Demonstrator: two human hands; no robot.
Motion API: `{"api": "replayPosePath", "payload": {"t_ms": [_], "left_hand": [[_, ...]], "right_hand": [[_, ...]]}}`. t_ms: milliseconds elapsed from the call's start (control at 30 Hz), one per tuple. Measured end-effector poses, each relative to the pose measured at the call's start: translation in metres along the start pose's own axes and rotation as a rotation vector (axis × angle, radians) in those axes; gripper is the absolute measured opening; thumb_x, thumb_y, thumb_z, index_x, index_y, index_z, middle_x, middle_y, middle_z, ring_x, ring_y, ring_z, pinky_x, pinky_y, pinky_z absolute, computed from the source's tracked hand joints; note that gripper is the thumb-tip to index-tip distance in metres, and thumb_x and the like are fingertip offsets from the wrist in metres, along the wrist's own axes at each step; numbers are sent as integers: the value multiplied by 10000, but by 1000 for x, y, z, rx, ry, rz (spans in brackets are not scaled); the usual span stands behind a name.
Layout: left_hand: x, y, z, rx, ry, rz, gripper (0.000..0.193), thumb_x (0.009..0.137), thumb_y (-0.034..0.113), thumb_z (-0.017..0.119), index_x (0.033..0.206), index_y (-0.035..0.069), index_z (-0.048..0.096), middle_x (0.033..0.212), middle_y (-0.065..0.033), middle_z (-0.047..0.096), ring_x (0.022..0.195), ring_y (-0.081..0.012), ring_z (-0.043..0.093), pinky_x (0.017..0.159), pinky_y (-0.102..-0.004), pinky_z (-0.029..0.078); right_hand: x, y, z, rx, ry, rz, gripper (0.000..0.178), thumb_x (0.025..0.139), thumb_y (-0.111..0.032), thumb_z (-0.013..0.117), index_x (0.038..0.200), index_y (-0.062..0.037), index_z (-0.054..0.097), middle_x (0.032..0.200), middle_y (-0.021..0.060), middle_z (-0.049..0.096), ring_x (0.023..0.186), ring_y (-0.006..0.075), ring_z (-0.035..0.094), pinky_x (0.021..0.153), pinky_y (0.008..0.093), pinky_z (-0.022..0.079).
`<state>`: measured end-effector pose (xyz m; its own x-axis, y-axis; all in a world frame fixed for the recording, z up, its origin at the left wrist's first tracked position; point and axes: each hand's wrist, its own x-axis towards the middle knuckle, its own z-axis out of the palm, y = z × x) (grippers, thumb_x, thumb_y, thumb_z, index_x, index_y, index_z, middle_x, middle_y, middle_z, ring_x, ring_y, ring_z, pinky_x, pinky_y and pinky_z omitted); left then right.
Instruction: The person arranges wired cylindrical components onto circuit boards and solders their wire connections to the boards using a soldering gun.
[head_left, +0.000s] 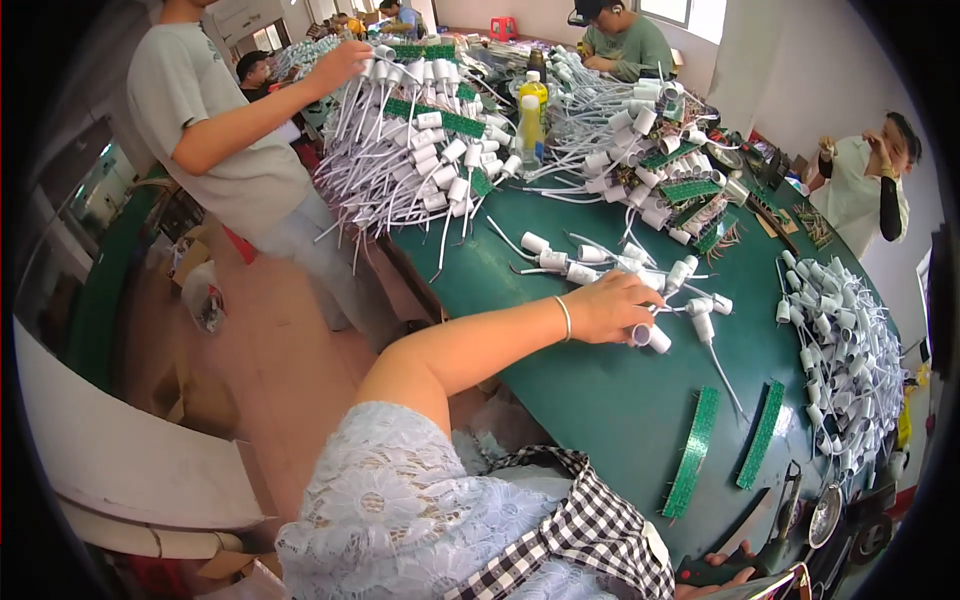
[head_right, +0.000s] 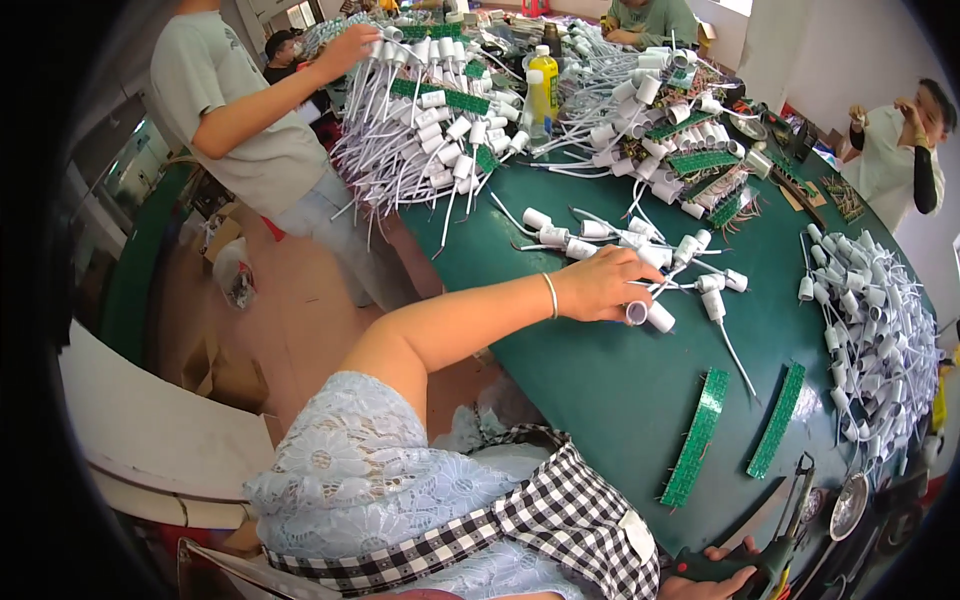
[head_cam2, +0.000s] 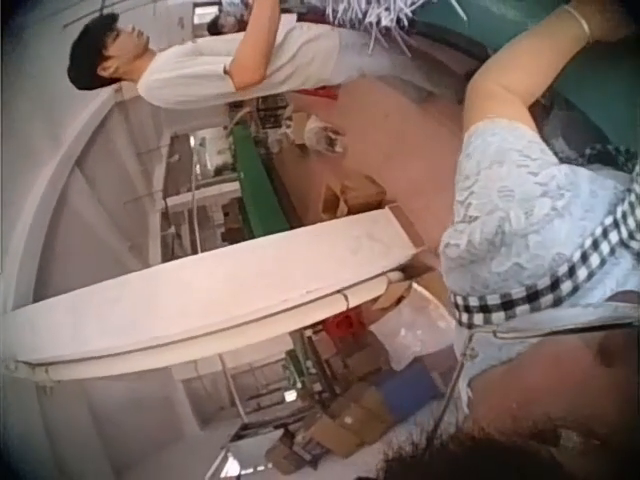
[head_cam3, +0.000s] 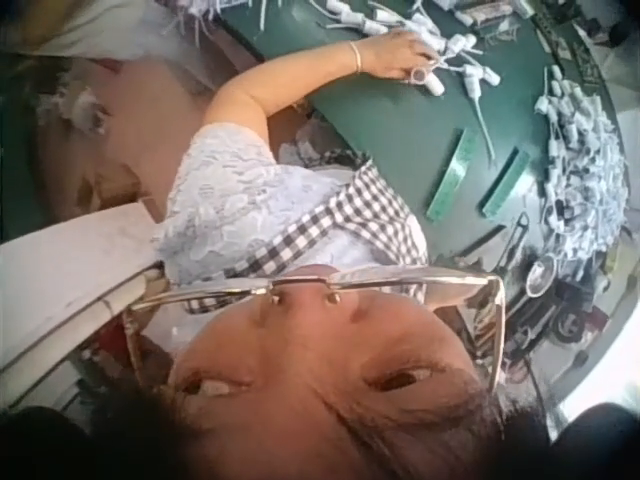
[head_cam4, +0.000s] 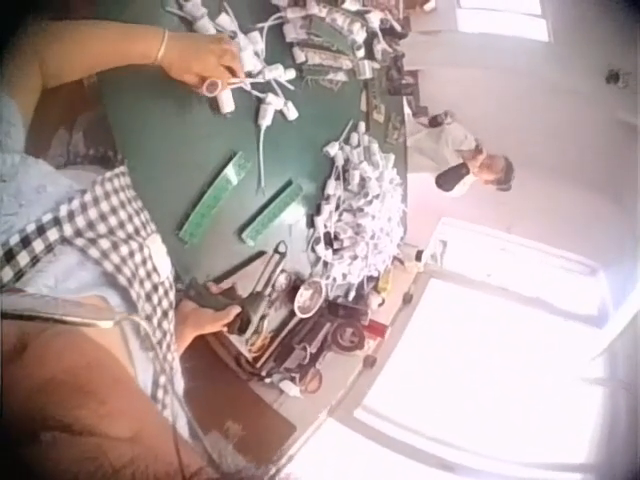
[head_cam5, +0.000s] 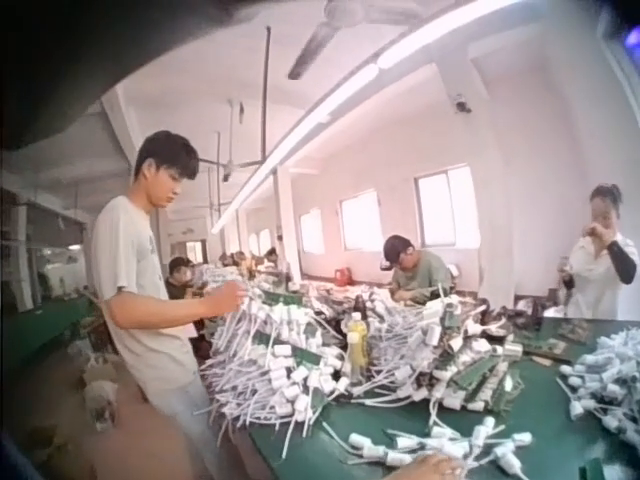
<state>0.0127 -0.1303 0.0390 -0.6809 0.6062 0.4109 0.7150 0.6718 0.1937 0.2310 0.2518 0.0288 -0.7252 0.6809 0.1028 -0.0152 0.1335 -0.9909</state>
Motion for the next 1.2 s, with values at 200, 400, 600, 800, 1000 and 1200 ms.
{"api": "replayPosePath", "payload": {"t_ms": [200,400,600,800,1000,1200], "left_hand": [[7,54,-46,-393,252,-71,400,736,70,686,1090,105,503,1034,-78,585,887,-284,571,793,-370,463],[15,57,-81,-286,608,-53,403,759,16,559,1144,76,456,961,-110,566,770,-274,576,629,-330,472],[-2,105,-15,-57,-62,-95,287,821,251,583,1055,105,505,832,-103,532,725,-291,587,617,-438,469],[19,51,49,59,-102,-252,186,871,276,497,885,131,613,823,-135,614,726,-311,630,634,-432,500],[52,46,31,-357,-54,-238,239,875,237,582,1022,73,489,926,-134,612,815,-338,615,672,-446,481],[43,99,18,-771,-290,-251,149,874,186,592,975,81,561,896,-106,603,748,-286,612,638,-361,477]], "right_hand": [[10,26,-6,334,-148,22,424,874,-231,613,1156,70,514,966,154,594,754,228,603,623,319,501],[23,99,11,-108,481,-520,424,855,-235,658,1148,45,533,995,186,604,749,246,630,587,298,523],[15,13,1,333,-20,421,557,889,-509,471,1214,-63,548,1105,64,597,930,261,596,740,407,500],[23,20,3,-50,-172,35,442,897,-419,495,1096,-27,543,1033,129,575,883,273,579,715,373,500],[29,-30,58,652,-86,275,562,934,-512,409,1273,-65,412,1118,113,567,632,137,536,572,305,485],[32,-26,85,624,-503,483,569,893,-509,501,1199,-33,444,813,124,585,608,235,596,658,438,539]]}}
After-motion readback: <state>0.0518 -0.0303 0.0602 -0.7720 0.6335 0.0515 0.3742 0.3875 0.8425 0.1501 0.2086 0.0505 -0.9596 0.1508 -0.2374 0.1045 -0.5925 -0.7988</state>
